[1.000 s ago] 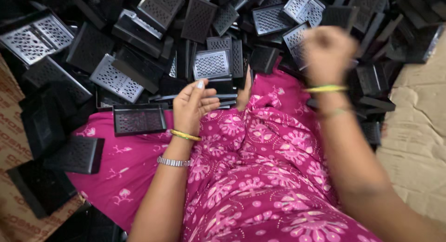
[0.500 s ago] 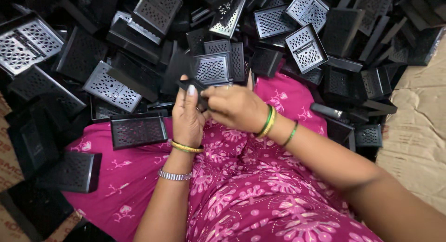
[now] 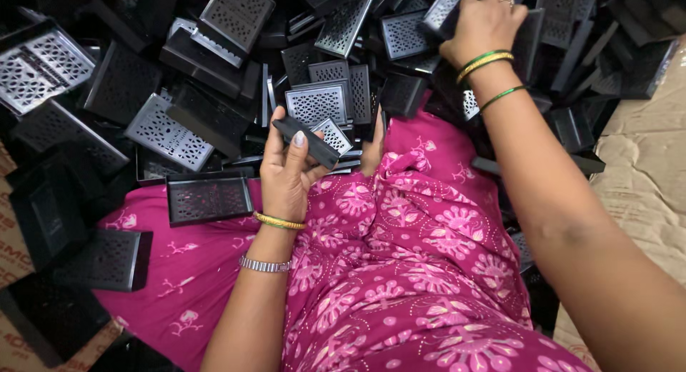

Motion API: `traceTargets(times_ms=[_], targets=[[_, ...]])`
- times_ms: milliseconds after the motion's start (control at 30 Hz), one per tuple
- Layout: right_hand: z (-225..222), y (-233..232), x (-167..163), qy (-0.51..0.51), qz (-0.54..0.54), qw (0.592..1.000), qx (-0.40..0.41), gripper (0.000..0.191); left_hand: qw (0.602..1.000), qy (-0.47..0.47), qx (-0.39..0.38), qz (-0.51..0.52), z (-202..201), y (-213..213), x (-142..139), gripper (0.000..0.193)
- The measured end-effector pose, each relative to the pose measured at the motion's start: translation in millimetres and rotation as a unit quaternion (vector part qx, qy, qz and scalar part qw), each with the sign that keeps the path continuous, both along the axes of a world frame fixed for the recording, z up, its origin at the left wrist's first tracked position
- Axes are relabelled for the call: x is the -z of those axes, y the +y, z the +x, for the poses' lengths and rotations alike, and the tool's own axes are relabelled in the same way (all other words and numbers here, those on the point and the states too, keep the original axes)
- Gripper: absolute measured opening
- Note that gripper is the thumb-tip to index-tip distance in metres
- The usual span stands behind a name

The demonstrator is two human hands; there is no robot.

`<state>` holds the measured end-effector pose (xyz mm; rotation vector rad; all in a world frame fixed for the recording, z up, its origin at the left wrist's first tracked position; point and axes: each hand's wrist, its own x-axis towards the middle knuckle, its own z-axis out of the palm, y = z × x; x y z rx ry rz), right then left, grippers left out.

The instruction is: The person sits on the floor and repeatedly picks up small black plastic parts from a large pile. They turn each part over in their hands, examine it, and then place it back into the pile. The process continues with many identical parts.

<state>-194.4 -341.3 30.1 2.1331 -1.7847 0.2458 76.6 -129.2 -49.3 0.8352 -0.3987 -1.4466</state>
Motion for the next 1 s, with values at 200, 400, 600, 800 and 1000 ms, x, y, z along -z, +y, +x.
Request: traceTargets(times_ms=[200,400,600,800,1000], targets=[[36,60,-17,-0.340,-0.033,0.926,-0.162,0.067,0.999,0.023,0.006,-0.041,3,7,-9,0.079],[90,155,-4,-0.643,0.476,0.591,-0.104,0.055,0.996,0.062,0.016,-0.059,8,10,-19,0.083],[95,172,16,-0.653,0.451,0.581,-0.182,0.051,0.999,0.006,0.025,-0.043,10,11,-14,0.074],[93,174,33,-0.591,0.435,0.643,-0.219,0.048,0.999,-0.014,0.033,-0.026,12,11,-3,0.072],[87,177,34,-0.638,0.474,0.601,-0.079,0.051,0.998,0.024,-0.059,-0.006,13,10,-4,0.065]])
